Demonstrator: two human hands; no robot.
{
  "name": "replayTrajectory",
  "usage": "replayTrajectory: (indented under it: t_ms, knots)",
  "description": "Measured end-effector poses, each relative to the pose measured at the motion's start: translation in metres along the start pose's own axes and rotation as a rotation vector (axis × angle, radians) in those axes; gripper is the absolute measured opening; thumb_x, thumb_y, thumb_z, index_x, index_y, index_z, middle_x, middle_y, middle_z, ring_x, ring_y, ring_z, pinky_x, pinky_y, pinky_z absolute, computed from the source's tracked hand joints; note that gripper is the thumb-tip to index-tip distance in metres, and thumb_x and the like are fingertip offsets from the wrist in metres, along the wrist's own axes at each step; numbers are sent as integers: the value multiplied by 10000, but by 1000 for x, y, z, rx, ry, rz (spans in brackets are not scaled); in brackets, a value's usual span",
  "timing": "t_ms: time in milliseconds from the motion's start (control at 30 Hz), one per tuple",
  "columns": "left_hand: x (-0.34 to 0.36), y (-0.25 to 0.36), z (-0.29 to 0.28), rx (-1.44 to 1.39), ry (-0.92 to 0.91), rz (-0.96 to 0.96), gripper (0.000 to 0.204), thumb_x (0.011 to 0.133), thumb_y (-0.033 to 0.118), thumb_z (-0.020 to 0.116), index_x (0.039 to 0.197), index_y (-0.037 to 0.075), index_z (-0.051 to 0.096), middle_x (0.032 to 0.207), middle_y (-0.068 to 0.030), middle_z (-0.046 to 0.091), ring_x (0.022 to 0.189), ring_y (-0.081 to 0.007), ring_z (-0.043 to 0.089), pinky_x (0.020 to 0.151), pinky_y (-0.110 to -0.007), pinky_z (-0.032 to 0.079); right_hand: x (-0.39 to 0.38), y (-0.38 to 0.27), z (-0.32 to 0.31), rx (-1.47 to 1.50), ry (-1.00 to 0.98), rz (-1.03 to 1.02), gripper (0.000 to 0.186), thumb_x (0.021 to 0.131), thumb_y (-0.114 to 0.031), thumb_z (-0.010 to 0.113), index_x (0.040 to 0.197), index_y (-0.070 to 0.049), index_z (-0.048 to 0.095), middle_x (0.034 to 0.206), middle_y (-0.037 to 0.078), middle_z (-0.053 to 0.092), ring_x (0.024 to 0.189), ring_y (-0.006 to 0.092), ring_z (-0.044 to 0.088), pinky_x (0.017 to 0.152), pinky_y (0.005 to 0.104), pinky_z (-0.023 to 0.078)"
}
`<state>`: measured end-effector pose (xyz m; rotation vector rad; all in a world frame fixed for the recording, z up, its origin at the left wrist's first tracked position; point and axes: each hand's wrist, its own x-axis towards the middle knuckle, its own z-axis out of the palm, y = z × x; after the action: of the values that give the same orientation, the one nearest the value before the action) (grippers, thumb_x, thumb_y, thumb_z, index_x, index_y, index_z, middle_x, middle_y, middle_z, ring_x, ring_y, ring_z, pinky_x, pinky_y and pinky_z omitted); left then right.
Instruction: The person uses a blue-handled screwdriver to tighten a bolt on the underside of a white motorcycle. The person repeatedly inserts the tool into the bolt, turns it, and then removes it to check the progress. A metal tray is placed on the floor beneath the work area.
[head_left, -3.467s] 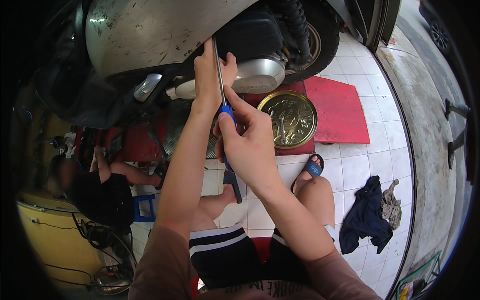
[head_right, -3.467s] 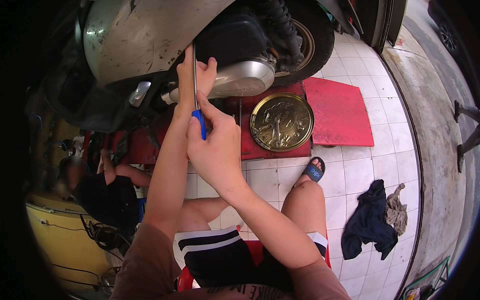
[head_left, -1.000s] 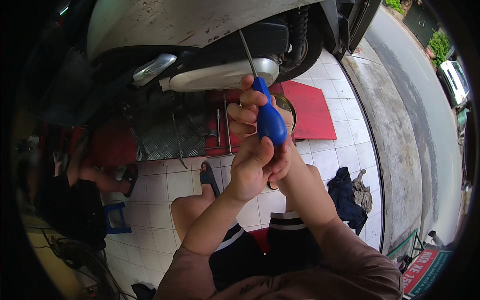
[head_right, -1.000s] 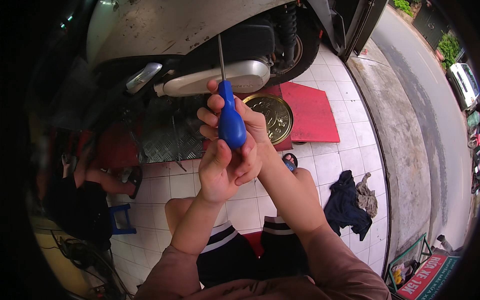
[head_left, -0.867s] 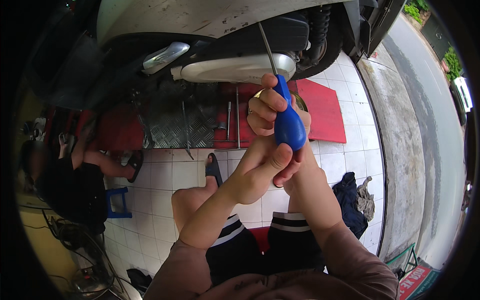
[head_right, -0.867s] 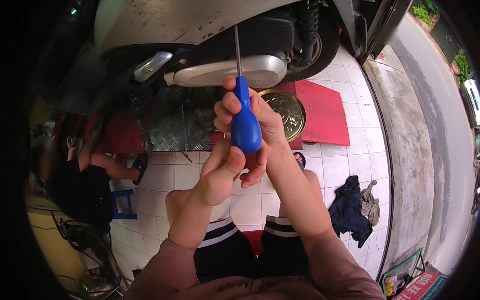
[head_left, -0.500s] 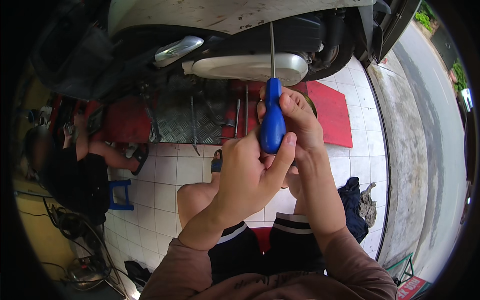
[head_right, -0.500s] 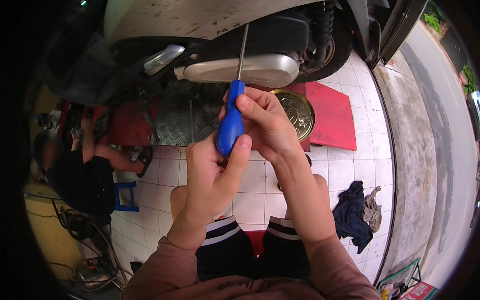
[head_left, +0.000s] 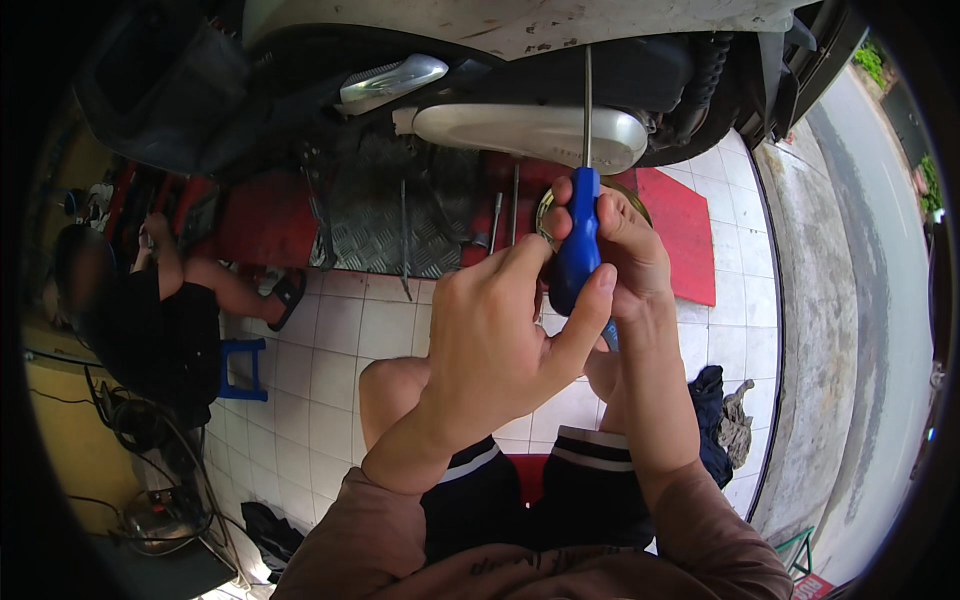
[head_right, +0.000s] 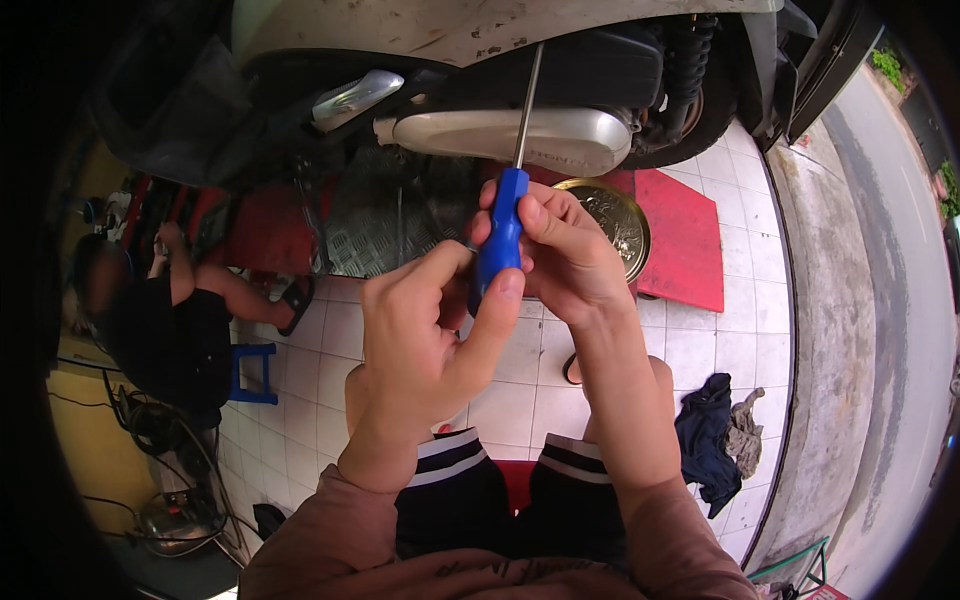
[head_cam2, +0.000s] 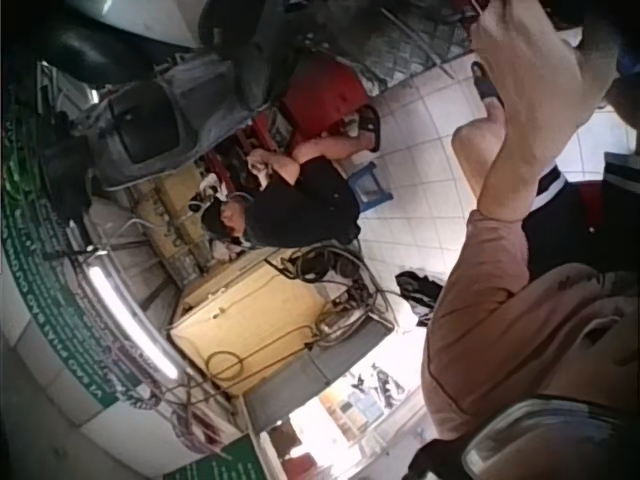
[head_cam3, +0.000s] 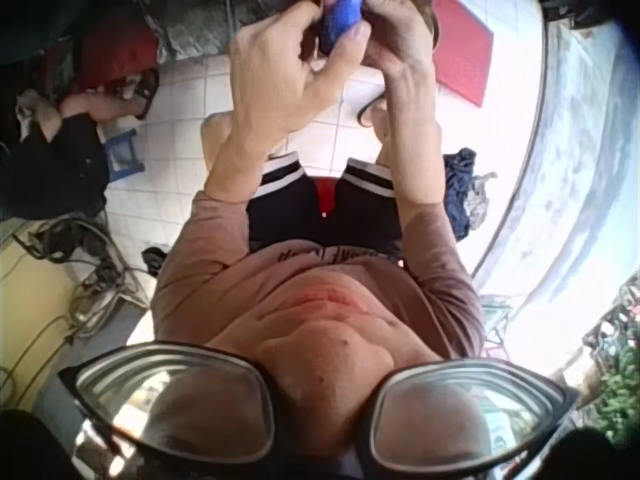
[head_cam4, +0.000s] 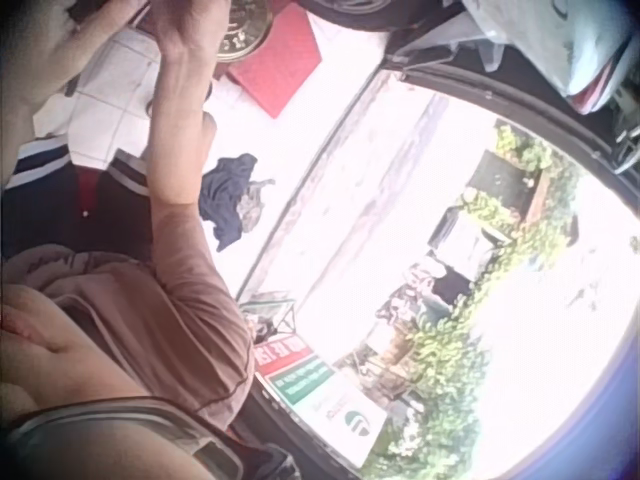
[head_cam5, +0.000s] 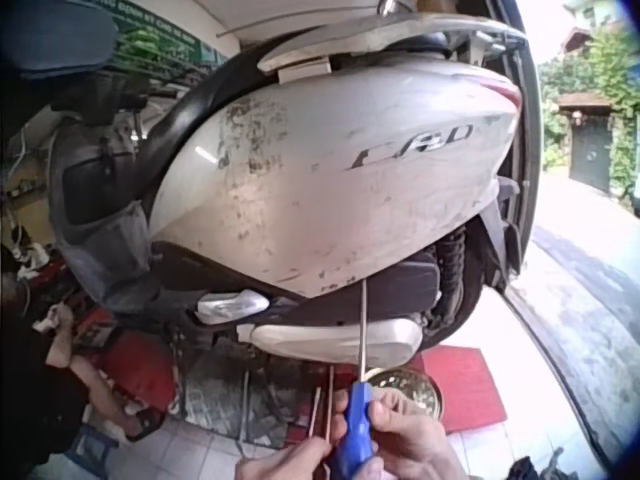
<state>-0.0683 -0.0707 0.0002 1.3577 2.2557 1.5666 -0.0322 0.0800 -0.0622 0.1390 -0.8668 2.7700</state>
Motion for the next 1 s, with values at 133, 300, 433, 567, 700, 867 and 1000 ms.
replayTrajectory:
  t_ms: [133,300,433,567,700,867,1000]
  knots:
    - [-8,6,0,207,-96,-54,266,908,218,686,838,-33,635,518,7,486,475,-29,427,442,-239,306,2,1,-2,-167,84,-67,317,889,-331,733,958,-33,648,762,33,675,565,37,532,541,186,448]
    - [-6,0,3,-504,-100,-269,376,969,318,626,769,11,538,552,-16,531,439,-105,537,427,-249,398,0,-3,7,-2,-34,-26,422,924,-271,689,1195,29,568,964,103,674,654,39,548,554,184,468]
    - [-7,-11,9,-1193,-358,-474,423,1034,395,499,885,6,574,636,24,467,508,-62,428,496,-209,363,7,4,-17,338,-365,13,573,954,-206,637,1395,63,389,1153,156,624,687,36,522,579,177,479]
    - [-3,-11,9,-1058,-397,-449,437,1050,357,463,835,0,595,571,8,494,469,-82,442,468,-232,371,2,8,-27,319,-299,-40,446,958,-224,635,1256,65,471,1067,171,651,548,27,502,489,148,446]
    - [0,-3,-9,-272,-151,-60,356,970,262,616,759,-25,594,528,-82,569,439,-154,575,436,-278,390,-5,-3,-14,-12,-61,-72,452,921,-327,686,1144,46,563,919,140,682,541,48,532,537,175,470]
    - [-6,-9,2,-812,-307,-296,311,997,287,594,914,-13,599,669,11,536,518,-24,420,473,-193,306,-4,5,-6,-6,-4,-109,550,903,-468,671,1144,14,558,861,88,634,674,95,526,542,199,436]
    - [-10,-21,30,-1485,-495,-511,360,1025,372,526,969,17,553,666,-11,503,494,-59,390,471,-211,293,0,7,2,351,-208,-114,442,977,-375,573,1218,-15,484,886,41,576,680,80,422,513,183,365]
